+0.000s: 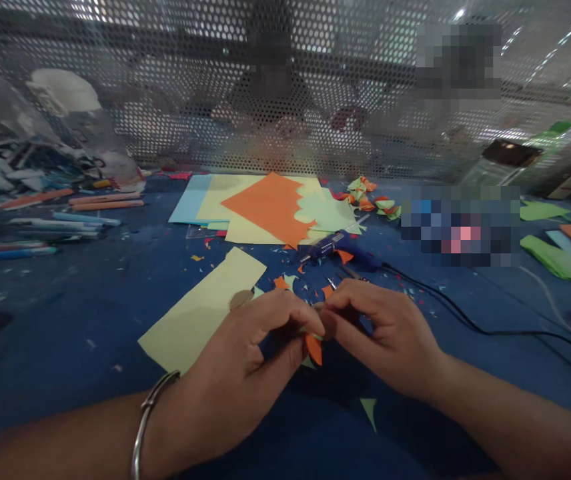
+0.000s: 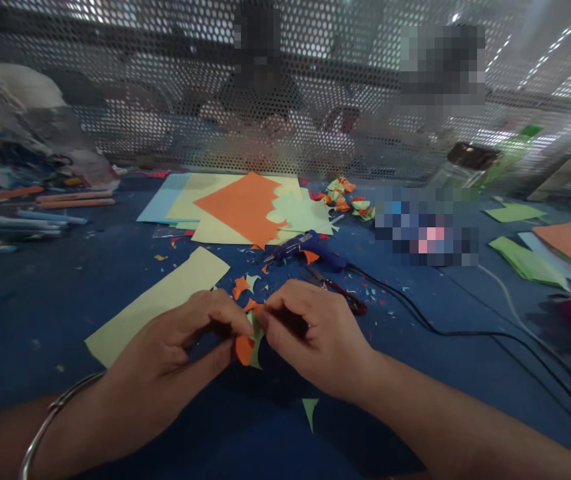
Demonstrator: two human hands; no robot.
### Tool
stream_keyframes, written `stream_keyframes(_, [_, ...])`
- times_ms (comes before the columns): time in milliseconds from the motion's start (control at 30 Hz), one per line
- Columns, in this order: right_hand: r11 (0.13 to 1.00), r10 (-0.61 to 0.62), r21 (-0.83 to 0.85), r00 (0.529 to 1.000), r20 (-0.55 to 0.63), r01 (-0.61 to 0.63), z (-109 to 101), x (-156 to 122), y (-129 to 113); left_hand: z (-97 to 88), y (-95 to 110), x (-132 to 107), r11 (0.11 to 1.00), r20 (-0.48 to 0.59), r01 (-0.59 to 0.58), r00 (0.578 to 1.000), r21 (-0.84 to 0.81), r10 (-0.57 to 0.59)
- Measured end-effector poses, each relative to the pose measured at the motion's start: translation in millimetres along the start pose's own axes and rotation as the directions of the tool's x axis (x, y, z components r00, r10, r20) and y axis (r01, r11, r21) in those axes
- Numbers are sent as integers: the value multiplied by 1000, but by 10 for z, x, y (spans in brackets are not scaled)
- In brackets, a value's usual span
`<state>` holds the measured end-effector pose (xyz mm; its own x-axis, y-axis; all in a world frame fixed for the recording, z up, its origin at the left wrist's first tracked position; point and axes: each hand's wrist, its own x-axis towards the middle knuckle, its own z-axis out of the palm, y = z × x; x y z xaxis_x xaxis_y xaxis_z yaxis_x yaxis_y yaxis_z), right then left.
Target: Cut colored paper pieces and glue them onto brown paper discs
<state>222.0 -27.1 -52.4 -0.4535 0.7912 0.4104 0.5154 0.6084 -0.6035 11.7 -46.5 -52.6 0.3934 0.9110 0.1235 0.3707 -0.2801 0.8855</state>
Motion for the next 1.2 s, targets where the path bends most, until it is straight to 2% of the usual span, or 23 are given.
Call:
stream_keyframes(67, [1000,15,-1,1000,11,-15,-14,7,18,-5,-23,2,999,-20,40,999,3,-40])
stream_keyframes(133, [997,61,-40,998,-14,-62,-59,25,74,-18,-52,28,991,-51,107,993,-78,-111])
stream_keyframes(233, [967,157,-171,971,-183,-188,-186,84,261,-57,-68,100,967,-107,163,977,-194,-186])
stream_keyframes(333, [925,150,-283,930,-336,-252,-317,167,526,-99,-48,167,952,-172,209,953,-223,-249])
stream_keyframes(367, [902,146,-337,925,-351,-270,-343,194,612,-107,-42,181,949,-183,214,949,-232,-258])
stream_keyframes(500, [851,295,-372,924,-241,-369,-331,262,848,-105,-60,187,943,-197,195,948,-270,-252])
stream_keyframes(567, [847,315,-377,925,-214,-375,-284,277,901,-99,-89,182,948,-206,191,947,-255,-247])
stream_keyframes(700, [846,302,-380,923,-237,-374,-224,296,929,-100,-129,191,957,-222,180,947,-229,-231])
stream_keyframes(867, [848,302,-359,912,-277,-389,-248,298,884,-110,-141,223,956,-233,180,944,-234,-234])
stream_keyframes(1100, [859,186,-369,888,-420,-355,-353,204,696,-124,-156,260,960,-258,188,936,-207,-239])
stream_keyframes(1200, [870,145,-369,885,-442,-326,-376,153,582,-124,-167,280,956,-265,187,933,-225,-244])
